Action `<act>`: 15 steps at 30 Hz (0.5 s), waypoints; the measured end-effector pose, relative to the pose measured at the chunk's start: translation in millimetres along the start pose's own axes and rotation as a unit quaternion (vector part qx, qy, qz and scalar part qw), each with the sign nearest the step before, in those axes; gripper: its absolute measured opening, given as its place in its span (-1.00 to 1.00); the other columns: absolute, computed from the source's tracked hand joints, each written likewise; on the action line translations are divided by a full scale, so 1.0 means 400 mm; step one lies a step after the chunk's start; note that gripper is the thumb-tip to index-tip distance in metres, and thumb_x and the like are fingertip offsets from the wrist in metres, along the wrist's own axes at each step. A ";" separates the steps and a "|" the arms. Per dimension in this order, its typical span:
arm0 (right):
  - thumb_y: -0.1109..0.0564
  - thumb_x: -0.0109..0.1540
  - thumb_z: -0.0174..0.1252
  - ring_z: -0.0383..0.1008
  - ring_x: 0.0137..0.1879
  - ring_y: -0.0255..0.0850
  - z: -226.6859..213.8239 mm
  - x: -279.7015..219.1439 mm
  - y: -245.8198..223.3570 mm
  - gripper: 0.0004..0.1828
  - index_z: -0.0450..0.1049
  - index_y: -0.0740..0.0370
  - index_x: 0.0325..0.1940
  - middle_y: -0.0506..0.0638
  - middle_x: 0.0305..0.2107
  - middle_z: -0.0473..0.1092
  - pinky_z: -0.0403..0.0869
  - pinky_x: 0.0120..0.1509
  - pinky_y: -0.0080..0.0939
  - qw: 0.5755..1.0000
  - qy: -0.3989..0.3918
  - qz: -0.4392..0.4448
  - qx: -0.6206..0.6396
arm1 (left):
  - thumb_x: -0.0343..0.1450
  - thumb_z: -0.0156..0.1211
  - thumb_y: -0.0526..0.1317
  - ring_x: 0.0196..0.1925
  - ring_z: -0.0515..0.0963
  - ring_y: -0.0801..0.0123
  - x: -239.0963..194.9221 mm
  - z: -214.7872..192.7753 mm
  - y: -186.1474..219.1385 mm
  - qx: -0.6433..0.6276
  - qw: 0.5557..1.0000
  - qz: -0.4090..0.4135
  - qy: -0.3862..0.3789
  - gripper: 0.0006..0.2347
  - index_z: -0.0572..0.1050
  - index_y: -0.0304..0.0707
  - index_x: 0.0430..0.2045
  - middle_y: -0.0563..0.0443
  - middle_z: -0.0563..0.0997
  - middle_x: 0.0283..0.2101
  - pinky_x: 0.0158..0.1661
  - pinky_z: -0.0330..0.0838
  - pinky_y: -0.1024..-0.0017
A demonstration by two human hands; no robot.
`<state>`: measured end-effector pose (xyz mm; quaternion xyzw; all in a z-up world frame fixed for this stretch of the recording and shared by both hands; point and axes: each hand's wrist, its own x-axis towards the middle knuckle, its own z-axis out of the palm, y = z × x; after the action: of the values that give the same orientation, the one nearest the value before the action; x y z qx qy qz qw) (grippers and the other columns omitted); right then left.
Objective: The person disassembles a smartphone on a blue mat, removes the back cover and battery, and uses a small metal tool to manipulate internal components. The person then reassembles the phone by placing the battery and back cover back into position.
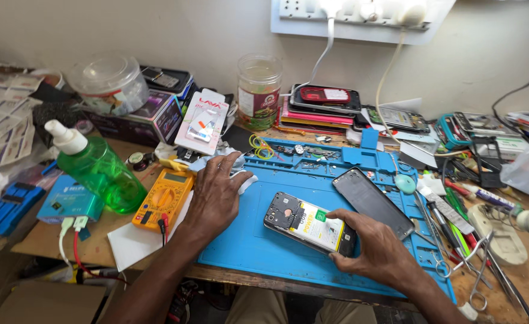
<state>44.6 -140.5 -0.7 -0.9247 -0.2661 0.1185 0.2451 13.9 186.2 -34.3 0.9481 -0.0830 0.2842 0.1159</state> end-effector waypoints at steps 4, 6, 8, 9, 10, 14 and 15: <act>0.05 -0.13 0.48 0.57 0.06 0.03 -0.006 0.026 -0.005 -0.15 0.41 0.07 0.25 0.16 -0.09 0.53 0.51 0.17 -0.04 0.995 0.031 -0.092 0.005 | 0.29 0.27 -0.35 0.25 0.40 -0.10 -0.027 -0.030 0.030 -0.123 0.992 0.013 -0.002 -0.65 0.55 -0.19 -0.01 -0.22 0.50 0.17 0.21 0.27 0.03; 0.04 -0.13 0.48 0.56 0.09 0.04 -0.014 0.040 0.000 -0.16 0.40 0.09 0.23 0.16 -0.06 0.52 0.50 0.18 -0.03 0.993 0.041 -0.107 -0.002 | 0.32 0.29 -0.32 0.27 0.40 -0.06 -0.018 -0.030 0.045 -0.155 0.987 0.020 -0.037 -0.63 0.53 -0.18 0.06 -0.18 0.51 0.17 0.24 0.23 0.02; 0.02 -0.12 0.49 0.54 0.13 0.04 -0.004 0.030 0.002 -0.20 0.41 0.12 0.19 0.16 -0.01 0.51 0.49 0.20 -0.02 0.991 0.054 -0.118 -0.005 | 0.35 0.27 -0.30 0.27 0.41 -0.02 -0.018 -0.032 0.056 -0.209 0.976 0.015 -0.063 -0.59 0.48 -0.19 0.13 -0.17 0.51 0.17 0.26 0.27 0.07; -0.01 -0.11 0.50 0.54 0.14 0.01 0.000 0.026 0.003 -0.18 0.41 0.07 0.22 0.13 0.02 0.50 0.48 0.21 -0.03 0.996 0.039 -0.083 -0.006 | 0.36 0.26 -0.29 0.26 0.42 0.00 -0.022 -0.032 0.062 -0.237 0.969 0.011 -0.076 -0.58 0.46 -0.20 0.16 -0.16 0.51 0.17 0.27 0.29 0.10; -0.03 -0.11 0.51 0.53 0.15 -0.02 0.005 0.023 0.004 -0.16 0.42 0.02 0.25 0.10 0.05 0.49 0.47 0.22 -0.04 0.999 0.024 -0.047 -0.007 | 0.38 0.26 -0.28 0.27 0.43 0.02 -0.027 -0.032 0.068 -0.239 0.968 0.006 -0.075 -0.58 0.45 -0.19 0.18 -0.15 0.52 0.18 0.28 0.28 0.11; 0.00 -0.12 0.47 0.54 0.17 -0.05 0.006 0.024 0.018 -0.15 0.45 0.01 0.26 0.07 0.04 0.51 0.47 0.25 -0.02 0.998 0.037 -0.037 0.024 | 0.45 0.25 -0.24 0.28 0.45 0.06 -0.032 -0.032 0.078 -0.270 0.962 -0.001 -0.052 -0.58 0.42 -0.15 0.24 -0.12 0.52 0.21 0.30 0.29 0.15; -0.01 -0.13 0.47 0.54 0.17 -0.05 0.008 0.024 0.024 -0.16 0.46 0.02 0.26 0.07 0.04 0.51 0.46 0.25 -0.03 0.998 0.042 -0.043 0.028 | 0.46 0.25 -0.23 0.29 0.45 0.06 -0.034 -0.029 0.078 -0.283 0.958 -0.001 -0.045 -0.59 0.41 -0.13 0.25 -0.12 0.52 0.22 0.30 0.30 0.16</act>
<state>55.6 -141.0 -9.3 -0.9094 -0.2919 0.0763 0.2863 -10.3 160.6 -27.0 0.8885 -0.1638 0.2064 0.3756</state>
